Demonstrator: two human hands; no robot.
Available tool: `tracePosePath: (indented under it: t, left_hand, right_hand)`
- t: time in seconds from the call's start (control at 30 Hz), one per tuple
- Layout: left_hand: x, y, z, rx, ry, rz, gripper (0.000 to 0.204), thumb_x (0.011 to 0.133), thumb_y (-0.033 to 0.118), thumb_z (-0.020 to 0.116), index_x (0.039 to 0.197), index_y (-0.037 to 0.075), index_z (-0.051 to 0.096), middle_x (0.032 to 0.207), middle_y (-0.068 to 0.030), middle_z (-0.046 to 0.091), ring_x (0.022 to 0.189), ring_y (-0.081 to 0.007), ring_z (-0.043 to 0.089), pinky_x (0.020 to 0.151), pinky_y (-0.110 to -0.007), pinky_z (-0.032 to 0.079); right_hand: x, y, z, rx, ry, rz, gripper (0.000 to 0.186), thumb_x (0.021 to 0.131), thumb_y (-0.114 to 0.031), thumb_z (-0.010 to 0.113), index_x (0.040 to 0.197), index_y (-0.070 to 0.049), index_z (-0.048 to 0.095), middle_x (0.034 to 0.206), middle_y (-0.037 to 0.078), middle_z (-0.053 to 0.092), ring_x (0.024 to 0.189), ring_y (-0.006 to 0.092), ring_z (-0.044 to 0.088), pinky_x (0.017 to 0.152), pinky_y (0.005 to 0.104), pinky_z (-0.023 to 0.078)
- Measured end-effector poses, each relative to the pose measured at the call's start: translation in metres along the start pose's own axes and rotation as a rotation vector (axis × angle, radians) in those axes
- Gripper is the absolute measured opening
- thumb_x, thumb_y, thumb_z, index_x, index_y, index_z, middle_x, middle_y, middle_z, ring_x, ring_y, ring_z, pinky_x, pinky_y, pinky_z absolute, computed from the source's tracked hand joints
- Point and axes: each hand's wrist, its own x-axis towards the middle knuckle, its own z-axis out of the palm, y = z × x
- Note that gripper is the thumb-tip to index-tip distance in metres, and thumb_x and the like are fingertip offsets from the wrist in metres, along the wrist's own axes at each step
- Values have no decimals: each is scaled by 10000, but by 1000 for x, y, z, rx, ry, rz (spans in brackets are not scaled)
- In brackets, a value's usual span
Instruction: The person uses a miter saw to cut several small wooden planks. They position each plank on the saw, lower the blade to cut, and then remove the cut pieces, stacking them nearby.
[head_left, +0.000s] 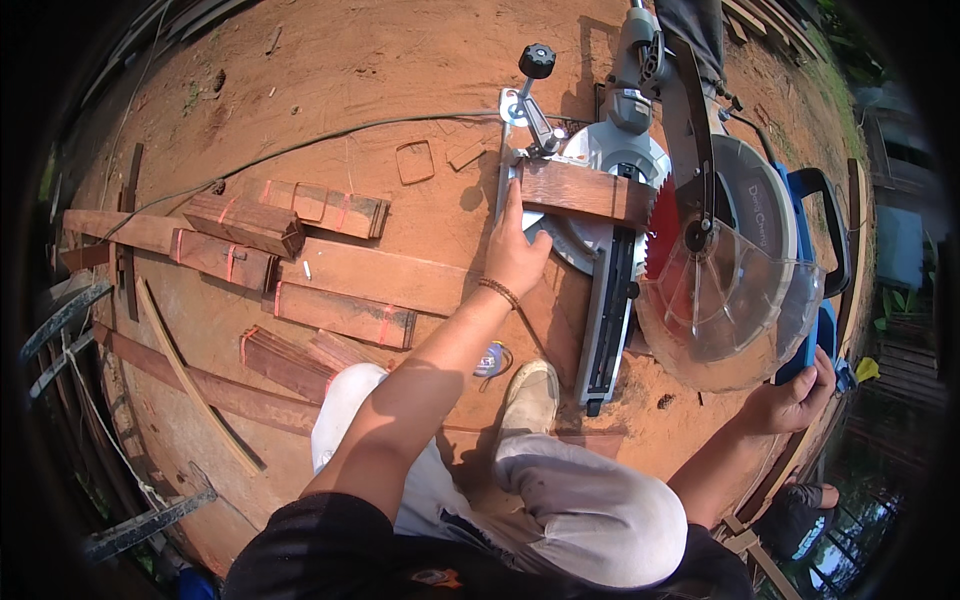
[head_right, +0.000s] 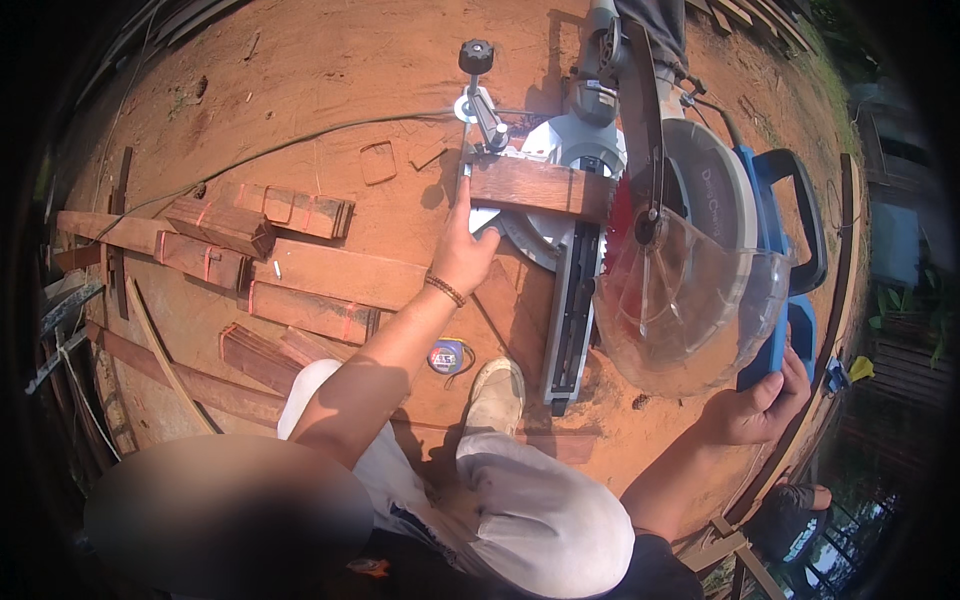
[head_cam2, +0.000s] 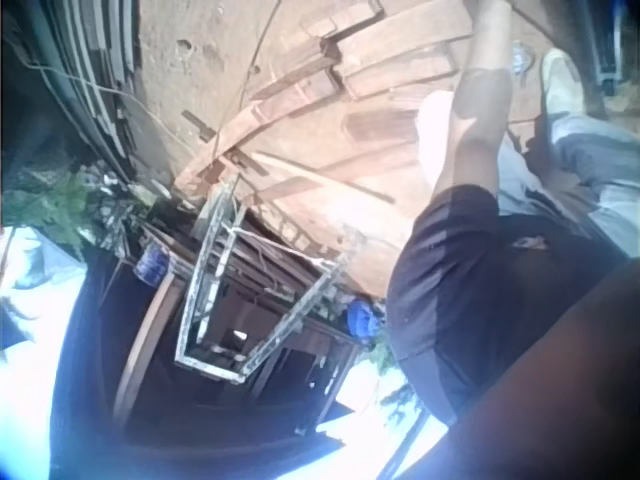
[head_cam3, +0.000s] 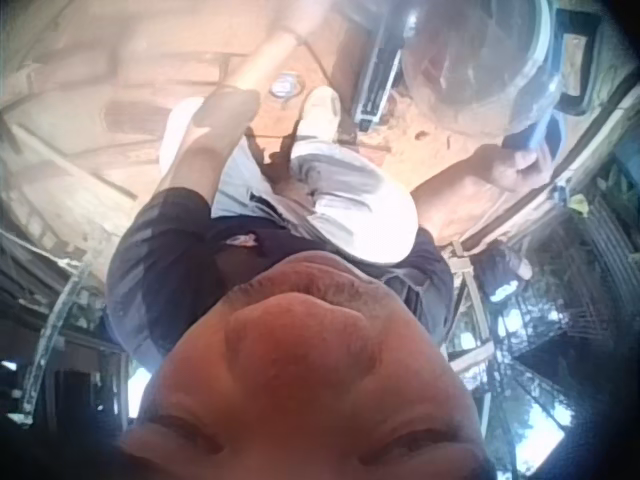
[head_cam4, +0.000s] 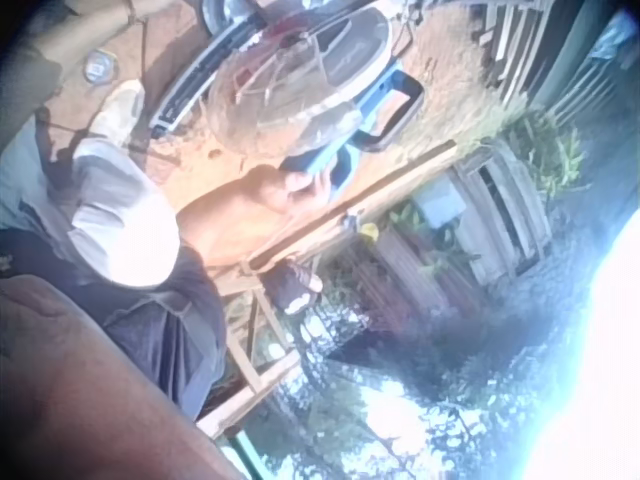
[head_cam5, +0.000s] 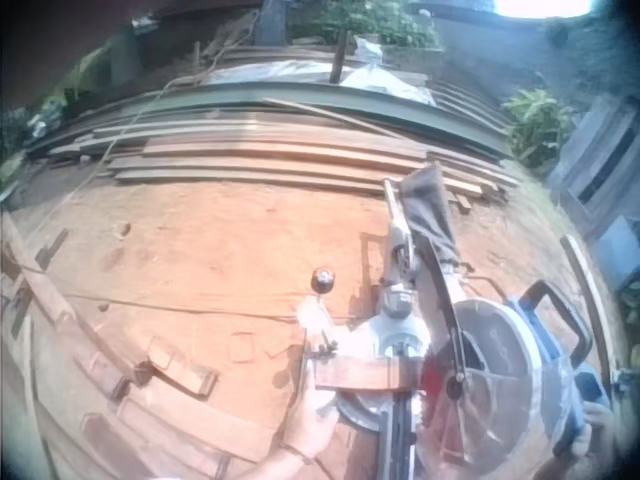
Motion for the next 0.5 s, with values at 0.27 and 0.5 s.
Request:
tracePosePath:
  t: [0.27,0.5]
  left_hand:
    - [3,-12,5,-16,-31,1,840,913,114,620,1645,-4,226,1566,-323,449,1441,-439,472,1190,-437,400]
    - [-2,0,2,-31,-15,-40,844,902,117,626,1635,-24,231,1569,-316,441,1463,-437,436,1209,-447,372]
  right_hand:
    - [1,-4,1,10,7,4,336,1041,-278,539,986,42,625,1091,173,688,1014,257,633,947,396,489]
    - [1,-3,3,45,6,-8,356,1041,-302,558,1015,44,636,1087,183,687,1016,272,645,944,405,501]
